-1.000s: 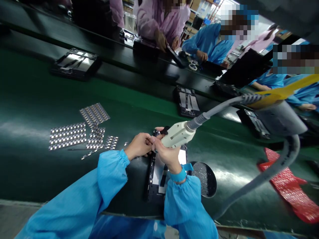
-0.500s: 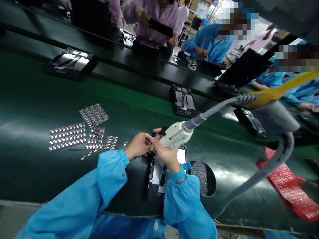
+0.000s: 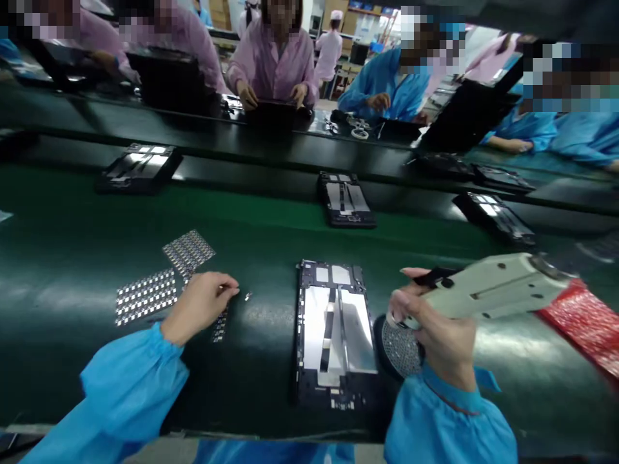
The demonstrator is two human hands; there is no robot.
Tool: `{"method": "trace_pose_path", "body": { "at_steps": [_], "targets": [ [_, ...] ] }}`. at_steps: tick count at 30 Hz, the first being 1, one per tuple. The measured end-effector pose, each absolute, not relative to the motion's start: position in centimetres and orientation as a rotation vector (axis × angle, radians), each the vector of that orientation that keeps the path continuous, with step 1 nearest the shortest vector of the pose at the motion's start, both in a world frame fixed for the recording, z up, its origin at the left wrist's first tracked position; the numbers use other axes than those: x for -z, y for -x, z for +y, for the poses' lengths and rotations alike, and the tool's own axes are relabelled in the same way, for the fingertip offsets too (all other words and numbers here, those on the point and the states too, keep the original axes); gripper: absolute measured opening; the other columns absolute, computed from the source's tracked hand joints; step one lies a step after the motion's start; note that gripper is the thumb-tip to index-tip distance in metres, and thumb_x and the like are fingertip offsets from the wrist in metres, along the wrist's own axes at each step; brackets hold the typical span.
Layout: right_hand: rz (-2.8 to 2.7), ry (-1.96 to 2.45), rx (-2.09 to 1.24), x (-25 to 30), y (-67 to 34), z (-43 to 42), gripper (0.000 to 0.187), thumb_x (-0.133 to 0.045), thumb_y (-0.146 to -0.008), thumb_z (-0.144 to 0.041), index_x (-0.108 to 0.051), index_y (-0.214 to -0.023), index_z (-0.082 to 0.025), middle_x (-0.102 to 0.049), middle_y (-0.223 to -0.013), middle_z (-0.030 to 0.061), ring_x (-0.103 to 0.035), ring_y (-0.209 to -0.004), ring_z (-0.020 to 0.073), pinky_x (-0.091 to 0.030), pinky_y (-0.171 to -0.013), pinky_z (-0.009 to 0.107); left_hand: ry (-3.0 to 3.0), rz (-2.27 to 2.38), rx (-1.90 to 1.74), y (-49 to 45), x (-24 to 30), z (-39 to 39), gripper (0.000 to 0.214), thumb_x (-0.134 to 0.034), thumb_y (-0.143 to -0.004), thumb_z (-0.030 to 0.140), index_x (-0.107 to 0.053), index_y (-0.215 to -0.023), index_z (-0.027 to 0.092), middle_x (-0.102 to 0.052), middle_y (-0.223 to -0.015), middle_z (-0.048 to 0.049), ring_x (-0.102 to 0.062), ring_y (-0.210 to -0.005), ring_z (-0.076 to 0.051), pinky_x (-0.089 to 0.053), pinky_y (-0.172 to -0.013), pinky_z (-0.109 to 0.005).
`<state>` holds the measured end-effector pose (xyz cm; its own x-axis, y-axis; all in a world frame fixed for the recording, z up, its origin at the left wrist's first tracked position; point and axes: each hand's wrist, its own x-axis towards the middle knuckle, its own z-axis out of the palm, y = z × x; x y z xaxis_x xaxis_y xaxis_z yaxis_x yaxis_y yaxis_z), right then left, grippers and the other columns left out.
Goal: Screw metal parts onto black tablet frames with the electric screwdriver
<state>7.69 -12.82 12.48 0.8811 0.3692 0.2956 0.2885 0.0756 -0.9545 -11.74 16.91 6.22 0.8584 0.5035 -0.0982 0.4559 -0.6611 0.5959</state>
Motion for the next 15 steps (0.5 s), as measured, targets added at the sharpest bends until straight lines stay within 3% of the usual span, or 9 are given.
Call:
{"method": "trace_pose_path", "body": {
  "at_steps": [4, 9, 15],
  "targets": [
    [-0.458, 1.563, -0.039, -9.9, -9.2, -16.9, 0.038, -0.078, -0.072, -0.018, -0.062, -0.106, -0.016, -0.060, -0.050, -0.0055, -0.054, -0.039, 0.0134, -0.045, -0.042, 0.027, -2.486, 0.602, -0.073, 13.0, -3.5, 16.4, 0.040, -0.051, -0.084, 0.046, -0.066, -0.111, 0.019, -0.071, -0.100, -0.0064, -0.067, -0.082, -0.023, -0.049, -0.072, -0.031],
    [-0.376, 1.439, 0.021, -7.0, -9.3, -19.4, 0.028, -0.077, -0.072, -0.021, -0.061, -0.095, -0.018, -0.058, -0.048, -0.0073, -0.053, -0.039, 0.0120, -0.046, -0.042, 0.026, -2.567, 0.475, 0.078, 12.4, -0.8, 18.3, 0.027, -0.053, -0.078, 0.053, -0.070, -0.085, 0.032, -0.073, -0.084, 0.0093, -0.066, -0.071, -0.019, -0.048, -0.062, -0.028],
    [-0.289, 1.452, 0.064, -6.3, -8.5, -18.5, 0.036, -0.076, -0.070, -0.023, -0.062, -0.103, -0.017, -0.058, -0.048, -0.0075, -0.052, -0.038, 0.0115, -0.047, -0.042, 0.026, -2.611, 0.510, 0.006, 11.5, -2.5, 17.8, 0.025, -0.050, -0.067, 0.056, -0.068, -0.065, 0.038, -0.071, -0.067, 0.0148, -0.067, -0.059, -0.018, -0.050, -0.056, -0.029]
  ]
}}
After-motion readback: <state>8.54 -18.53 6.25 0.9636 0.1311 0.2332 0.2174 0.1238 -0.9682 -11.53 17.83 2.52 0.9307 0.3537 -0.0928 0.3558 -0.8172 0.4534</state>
